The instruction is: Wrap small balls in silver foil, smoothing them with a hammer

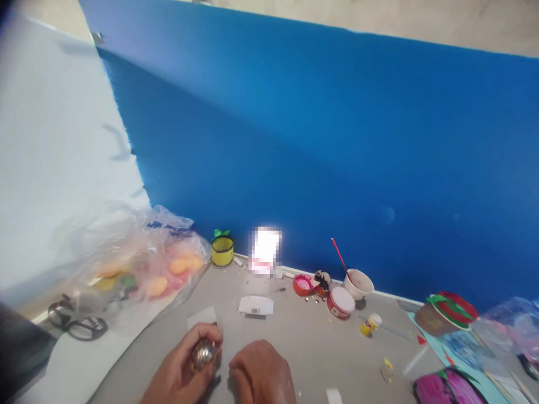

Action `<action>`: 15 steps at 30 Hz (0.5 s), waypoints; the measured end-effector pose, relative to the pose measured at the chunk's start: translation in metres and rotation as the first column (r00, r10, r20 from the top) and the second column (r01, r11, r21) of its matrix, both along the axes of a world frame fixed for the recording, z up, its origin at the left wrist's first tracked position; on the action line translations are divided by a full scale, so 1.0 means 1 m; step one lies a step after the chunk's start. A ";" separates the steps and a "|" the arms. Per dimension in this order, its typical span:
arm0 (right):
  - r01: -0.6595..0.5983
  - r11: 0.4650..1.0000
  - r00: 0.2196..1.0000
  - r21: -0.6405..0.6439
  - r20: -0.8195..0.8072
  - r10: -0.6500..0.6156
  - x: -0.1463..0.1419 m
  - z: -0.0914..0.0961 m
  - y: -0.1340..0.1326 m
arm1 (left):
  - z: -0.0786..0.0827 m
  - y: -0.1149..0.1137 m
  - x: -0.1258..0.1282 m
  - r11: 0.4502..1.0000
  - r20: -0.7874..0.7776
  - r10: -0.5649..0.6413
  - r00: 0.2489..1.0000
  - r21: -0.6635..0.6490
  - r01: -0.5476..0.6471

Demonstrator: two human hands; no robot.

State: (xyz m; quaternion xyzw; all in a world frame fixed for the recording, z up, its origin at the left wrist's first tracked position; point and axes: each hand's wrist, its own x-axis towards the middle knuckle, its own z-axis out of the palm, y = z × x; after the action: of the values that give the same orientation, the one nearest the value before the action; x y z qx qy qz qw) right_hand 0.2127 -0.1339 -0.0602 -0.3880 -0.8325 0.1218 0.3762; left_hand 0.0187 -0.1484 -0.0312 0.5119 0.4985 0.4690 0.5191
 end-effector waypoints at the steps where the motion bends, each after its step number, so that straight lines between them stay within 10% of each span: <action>1: 0.016 0.998 1.000 -0.057 -0.025 -0.017 -0.001 0.007 -0.002 | 0.004 0.000 0.000 1.000 0.038 -0.005 0.999 -0.030 0.007; 4: 0.064 0.939 0.975 -0.337 -0.181 -0.132 -0.005 0.027 -0.006 | 0.018 0.000 -0.001 0.994 0.088 -0.044 0.995 -0.100 0.052; 8: -0.073 0.720 0.841 -0.690 -0.431 -0.327 -0.005 0.041 0.000 | 0.028 0.002 0.000 0.995 0.185 -0.019 0.983 -0.090 0.036; 15: -0.425 0.508 0.644 -0.749 -0.645 -0.412 -0.001 0.049 0.001 | 0.023 0.001 0.001 0.987 0.254 -0.098 0.962 -0.102 0.128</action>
State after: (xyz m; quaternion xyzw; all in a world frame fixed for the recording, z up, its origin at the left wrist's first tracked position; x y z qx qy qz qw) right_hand 0.2120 -0.1327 -0.0108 -0.4261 -0.4147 0.6704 0.4439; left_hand 0.0194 -0.1475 -0.0078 0.4454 0.4265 0.4686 0.6325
